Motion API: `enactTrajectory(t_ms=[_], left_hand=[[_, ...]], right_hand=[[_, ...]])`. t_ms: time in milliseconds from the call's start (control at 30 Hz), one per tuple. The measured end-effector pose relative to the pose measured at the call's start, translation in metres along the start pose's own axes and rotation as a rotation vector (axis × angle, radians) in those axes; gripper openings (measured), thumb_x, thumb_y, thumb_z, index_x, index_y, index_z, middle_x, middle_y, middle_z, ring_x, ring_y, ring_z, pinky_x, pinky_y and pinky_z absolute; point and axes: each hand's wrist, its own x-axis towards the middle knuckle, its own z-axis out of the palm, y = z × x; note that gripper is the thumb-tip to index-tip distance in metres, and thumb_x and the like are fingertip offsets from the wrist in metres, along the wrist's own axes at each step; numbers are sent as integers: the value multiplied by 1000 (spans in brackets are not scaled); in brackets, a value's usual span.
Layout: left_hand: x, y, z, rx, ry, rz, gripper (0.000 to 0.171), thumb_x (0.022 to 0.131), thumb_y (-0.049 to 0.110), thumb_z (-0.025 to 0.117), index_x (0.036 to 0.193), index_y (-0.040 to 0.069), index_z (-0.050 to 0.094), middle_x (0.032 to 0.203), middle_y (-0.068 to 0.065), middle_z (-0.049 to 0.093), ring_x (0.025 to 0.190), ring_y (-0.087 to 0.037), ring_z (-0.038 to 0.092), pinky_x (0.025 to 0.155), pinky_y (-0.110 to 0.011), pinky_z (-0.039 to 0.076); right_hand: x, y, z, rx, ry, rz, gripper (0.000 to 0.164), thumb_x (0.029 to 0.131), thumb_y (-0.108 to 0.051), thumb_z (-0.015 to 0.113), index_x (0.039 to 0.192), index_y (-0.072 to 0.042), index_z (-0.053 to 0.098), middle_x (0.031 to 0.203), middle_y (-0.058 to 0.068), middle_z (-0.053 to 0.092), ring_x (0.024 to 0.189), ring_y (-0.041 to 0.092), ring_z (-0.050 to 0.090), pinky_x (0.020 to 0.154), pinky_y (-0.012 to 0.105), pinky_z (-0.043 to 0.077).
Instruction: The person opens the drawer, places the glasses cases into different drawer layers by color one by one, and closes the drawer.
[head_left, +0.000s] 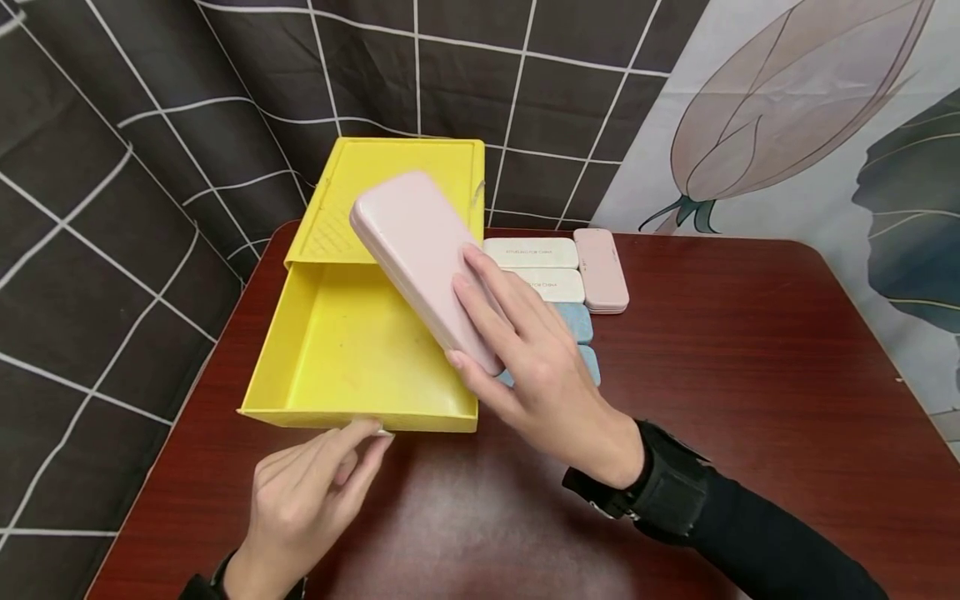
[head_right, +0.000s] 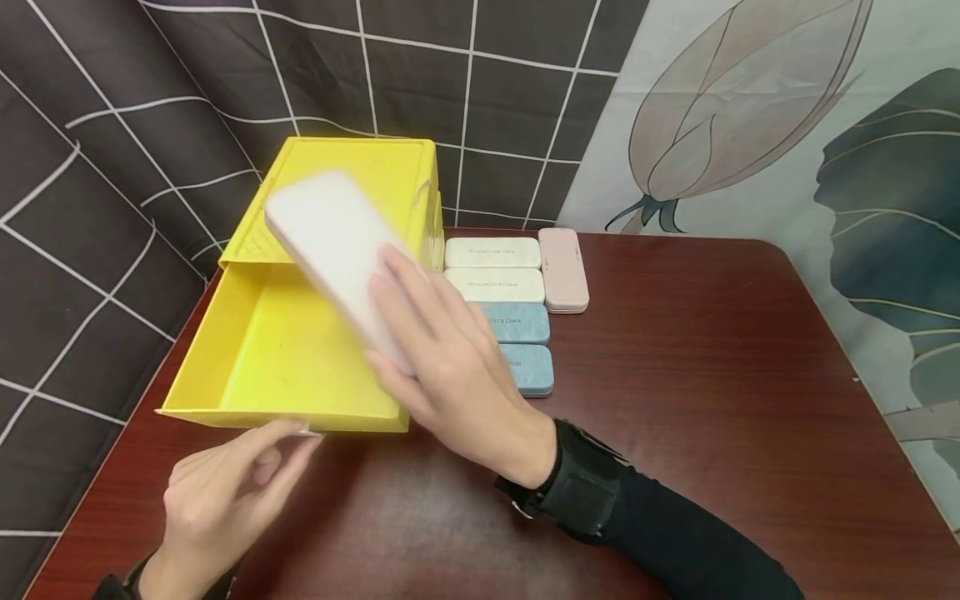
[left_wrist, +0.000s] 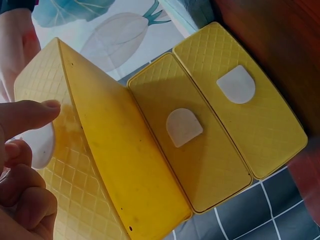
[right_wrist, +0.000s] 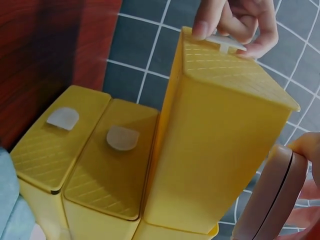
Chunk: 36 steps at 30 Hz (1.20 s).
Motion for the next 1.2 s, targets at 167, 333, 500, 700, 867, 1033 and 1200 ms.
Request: enactTrajectory(t_ms=[167, 333, 500, 700, 867, 1033, 1200], left_hand=[[2, 0, 0, 4, 4, 5, 17, 86, 13, 63, 80, -2, 65, 56, 9, 38, 46, 1, 28, 42, -10, 18], [2, 0, 1, 5, 12, 9, 17, 86, 13, 63, 79, -2, 65, 56, 8, 39, 46, 1, 29, 42, -10, 19], [2, 0, 1, 9, 8, 13, 18, 86, 14, 63, 79, -2, 64, 56, 8, 40, 46, 1, 30, 41, -10, 20], [2, 0, 0, 6, -3, 9, 18, 86, 15, 63, 80, -2, 64, 56, 9, 41, 45, 1, 31, 40, -11, 22], [2, 0, 0, 8, -6, 9, 19, 87, 15, 62, 80, -2, 64, 56, 9, 40, 45, 1, 30, 40, -11, 22], [3, 0, 0, 10, -8, 12, 19, 87, 16, 62, 80, -2, 64, 56, 9, 41, 45, 1, 30, 40, -11, 21], [3, -1, 0, 8, -12, 15, 19, 87, 16, 62, 80, -2, 64, 57, 9, 41, 46, 1, 31, 40, -11, 21]], right_hand=[[4, -1, 5, 3, -10, -10, 49, 87, -18, 61, 129, 6, 51, 140, 20, 41, 126, 30, 41, 100, 44, 34], [7, -2, 8, -10, -27, -25, 48, 87, -19, 61, 128, 4, 52, 141, 18, 41, 125, 28, 42, 94, 42, 38], [11, -2, 10, -17, -59, -41, 49, 88, -20, 59, 130, 3, 51, 142, 17, 40, 126, 27, 41, 92, 39, 38], [16, -1, 14, -14, -72, -71, 49, 89, -20, 57, 131, 3, 50, 142, 17, 39, 125, 26, 42, 89, 36, 38], [19, -1, 20, -24, -89, -80, 47, 90, -23, 55, 131, 0, 51, 144, 15, 39, 123, 24, 42, 77, 32, 36], [21, -1, 25, -47, -155, -72, 49, 91, -25, 51, 134, -2, 48, 147, 11, 35, 125, 21, 39, 74, 31, 34], [23, 0, 27, -63, -215, -71, 50, 91, -26, 49, 135, -4, 46, 149, 9, 31, 126, 19, 37, 75, 30, 34]])
